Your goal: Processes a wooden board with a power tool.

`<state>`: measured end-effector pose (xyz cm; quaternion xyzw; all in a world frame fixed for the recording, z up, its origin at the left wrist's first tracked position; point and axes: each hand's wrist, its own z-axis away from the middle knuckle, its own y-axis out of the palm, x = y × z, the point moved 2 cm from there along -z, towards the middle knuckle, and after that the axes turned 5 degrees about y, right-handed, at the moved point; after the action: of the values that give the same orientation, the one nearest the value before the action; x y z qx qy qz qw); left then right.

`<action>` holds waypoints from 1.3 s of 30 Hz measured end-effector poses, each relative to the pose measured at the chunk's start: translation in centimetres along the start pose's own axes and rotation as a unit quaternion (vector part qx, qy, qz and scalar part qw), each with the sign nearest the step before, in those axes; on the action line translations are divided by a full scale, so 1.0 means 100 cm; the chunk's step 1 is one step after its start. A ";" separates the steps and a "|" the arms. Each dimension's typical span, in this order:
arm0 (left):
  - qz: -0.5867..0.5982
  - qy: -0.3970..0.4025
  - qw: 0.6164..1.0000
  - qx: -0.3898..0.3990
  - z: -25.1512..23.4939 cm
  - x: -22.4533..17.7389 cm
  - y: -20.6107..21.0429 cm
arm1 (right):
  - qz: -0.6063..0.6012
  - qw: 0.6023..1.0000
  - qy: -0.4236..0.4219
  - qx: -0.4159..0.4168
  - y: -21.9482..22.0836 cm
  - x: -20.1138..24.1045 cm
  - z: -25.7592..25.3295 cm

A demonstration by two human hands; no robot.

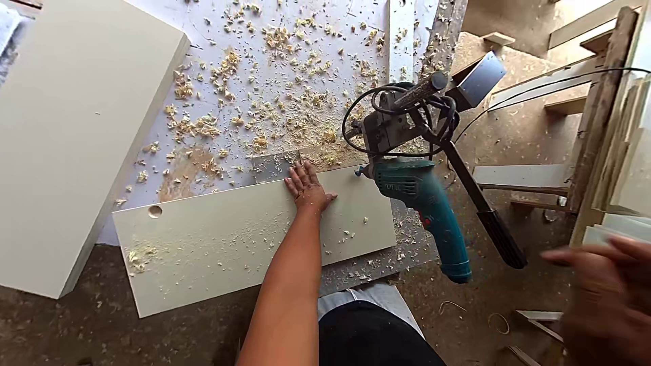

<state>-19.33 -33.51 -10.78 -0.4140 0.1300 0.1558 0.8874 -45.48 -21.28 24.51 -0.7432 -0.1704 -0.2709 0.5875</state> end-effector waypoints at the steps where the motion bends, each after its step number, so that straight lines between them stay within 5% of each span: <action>1: -0.001 -0.006 1.000 0.009 -0.001 -0.001 -0.002 | 0.057 0.994 0.028 0.086 0.023 0.014 -0.006; 7: 0.004 -0.023 0.999 0.030 -0.004 -0.003 -0.003 | 0.149 0.913 0.251 0.287 0.105 0.004 -0.041; 12: -0.006 -0.024 0.999 0.032 -0.003 -0.003 -0.003 | 0.092 0.883 0.330 0.321 0.116 -0.002 -0.057; 24: -0.011 -0.012 1.000 0.012 -0.002 0.000 -0.001 | 0.158 0.895 0.273 0.314 0.112 0.006 -0.055; 29: -0.015 -0.009 1.000 0.005 -0.002 0.000 0.000 | 0.207 0.975 0.038 0.065 0.059 0.011 -0.042; 35: -0.020 -0.008 1.000 -0.002 -0.005 0.001 0.002 | 0.160 0.918 0.268 0.244 0.058 -0.049 -0.033; 39: -0.023 -0.014 1.000 0.001 -0.006 0.001 0.002 | 0.246 0.960 0.073 0.108 0.059 -0.019 -0.026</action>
<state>-19.42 -33.82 -11.31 -0.4142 0.1080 0.1409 0.8927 -44.14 -25.13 19.16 -0.6726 0.0328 -0.1514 0.7236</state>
